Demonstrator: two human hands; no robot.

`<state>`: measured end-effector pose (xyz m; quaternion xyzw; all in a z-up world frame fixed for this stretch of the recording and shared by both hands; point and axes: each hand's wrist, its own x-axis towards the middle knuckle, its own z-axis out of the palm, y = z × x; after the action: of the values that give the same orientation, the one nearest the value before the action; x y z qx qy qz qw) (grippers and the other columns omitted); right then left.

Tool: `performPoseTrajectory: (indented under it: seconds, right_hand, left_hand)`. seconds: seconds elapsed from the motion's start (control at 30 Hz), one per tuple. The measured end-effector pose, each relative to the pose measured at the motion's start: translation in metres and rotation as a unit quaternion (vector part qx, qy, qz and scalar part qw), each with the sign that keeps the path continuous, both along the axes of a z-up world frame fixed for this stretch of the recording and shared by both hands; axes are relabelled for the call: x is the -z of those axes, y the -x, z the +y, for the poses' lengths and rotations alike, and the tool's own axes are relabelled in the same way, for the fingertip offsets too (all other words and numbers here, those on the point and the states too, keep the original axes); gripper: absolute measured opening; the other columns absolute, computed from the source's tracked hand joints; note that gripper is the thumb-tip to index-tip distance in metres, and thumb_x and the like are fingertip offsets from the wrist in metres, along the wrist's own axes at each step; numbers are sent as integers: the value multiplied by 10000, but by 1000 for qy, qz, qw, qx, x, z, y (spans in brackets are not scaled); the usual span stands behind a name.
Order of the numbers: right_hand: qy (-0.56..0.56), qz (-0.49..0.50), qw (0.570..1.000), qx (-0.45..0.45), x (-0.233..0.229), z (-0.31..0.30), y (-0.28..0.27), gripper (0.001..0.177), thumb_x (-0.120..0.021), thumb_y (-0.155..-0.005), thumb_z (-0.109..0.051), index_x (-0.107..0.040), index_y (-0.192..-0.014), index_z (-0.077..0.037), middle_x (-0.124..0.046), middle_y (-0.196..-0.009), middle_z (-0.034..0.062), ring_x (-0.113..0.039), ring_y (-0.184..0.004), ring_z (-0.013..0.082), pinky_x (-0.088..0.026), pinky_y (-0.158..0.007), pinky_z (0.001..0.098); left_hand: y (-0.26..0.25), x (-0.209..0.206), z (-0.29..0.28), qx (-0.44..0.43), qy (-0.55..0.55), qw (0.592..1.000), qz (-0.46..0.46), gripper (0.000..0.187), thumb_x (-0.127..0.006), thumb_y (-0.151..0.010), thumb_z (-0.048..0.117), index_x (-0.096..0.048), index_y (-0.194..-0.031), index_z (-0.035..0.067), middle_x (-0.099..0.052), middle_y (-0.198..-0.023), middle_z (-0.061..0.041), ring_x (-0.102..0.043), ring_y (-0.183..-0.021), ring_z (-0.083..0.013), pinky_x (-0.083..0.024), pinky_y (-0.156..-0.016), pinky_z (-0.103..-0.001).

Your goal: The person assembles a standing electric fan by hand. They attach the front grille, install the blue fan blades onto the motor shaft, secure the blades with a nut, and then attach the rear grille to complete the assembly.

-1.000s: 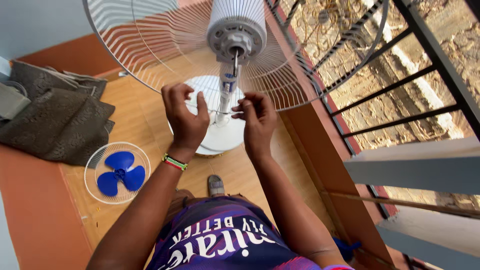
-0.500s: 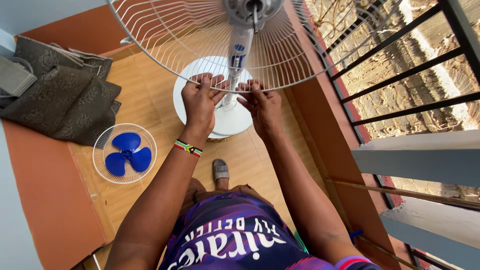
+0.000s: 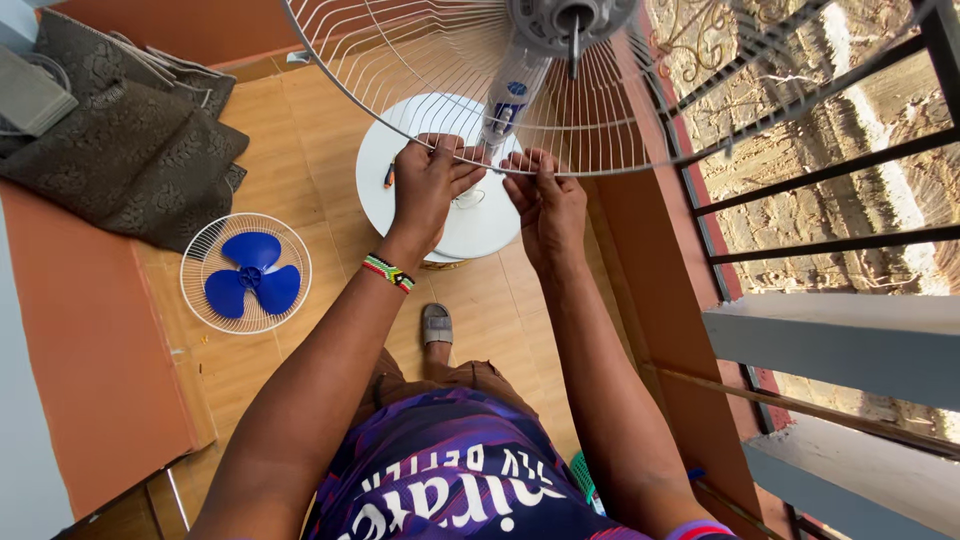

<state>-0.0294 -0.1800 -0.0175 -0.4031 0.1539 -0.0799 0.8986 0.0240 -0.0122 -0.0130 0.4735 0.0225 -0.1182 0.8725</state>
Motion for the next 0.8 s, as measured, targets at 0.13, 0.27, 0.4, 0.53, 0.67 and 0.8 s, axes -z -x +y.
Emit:
performPoseTrajectory:
  seconds: [0.13, 0.27, 0.4, 0.53, 0.67, 0.8]
  right_hand:
    - [29, 68, 997, -24, 5, 16, 15, 403, -565, -1007, -372, -578, -1202, -20, -740, -1059, 142, -753, -908, 225, -632, -777, 345]
    - [67, 97, 985, -124, 14, 59, 29, 394, -572, -1055, -373, -605, -1182, -1, -701, -920, 121, -695, -776, 198, -569, -676, 312]
    - [131, 171, 946, -242, 28, 122, 37, 250, -619, -1015, -245, -619, -1120, -18, -685, -877, 86, -667, -728, 163, -549, -660, 294]
    - [173, 189, 910, -327, 51, 200, 37, 197, -634, -1017, -213, -618, -1058, -21, -681, -842, 81, -661, -696, 161, -540, -637, 298]
    - [226, 187, 873, -390, 99, 279, 35, 175, -624, -1009, -206, -619, -1054, -37, -683, -840, 74, -665, -699, 157, -545, -643, 292]
    - [283, 150, 840, -439, 195, 365, 25, 171, -615, -1018, -179, -632, -1027, -9, -683, -864, 74, -669, -733, 150, -549, -658, 292]
  left_hand:
    - [-2, 5, 28, 70, -88, 993, 24, 275, -550, -1045, 223, -577, -1058, -50, -730, -960, -185, -777, -825, -252, -660, -742, -334]
    - [20, 19, 73, 69, -163, 984, 15, 266, -565, -1039, 239, -602, -1060, -23, -731, -936, -144, -756, -756, -206, -624, -655, -298]
    - [60, 48, 145, 24, -145, 988, 50, 261, -573, -1046, 222, -594, -1069, -37, -726, -931, -141, -728, -738, -183, -583, -627, -287]
    - [104, 97, 230, -63, -187, 972, 128, 237, -558, -1035, 215, -600, -1071, -15, -728, -898, -120, -724, -700, -163, -581, -607, -270]
    - [145, 173, 314, -150, -199, 950, 189, 214, -561, -1041, 195, -604, -1045, -15, -717, -859, -109, -701, -662, -160, -560, -593, -269]
    - [173, 272, 381, -237, -184, 923, 241, 174, -595, -1012, 159, -625, -973, -7, -686, -790, -107, -670, -611, -162, -531, -550, -284]
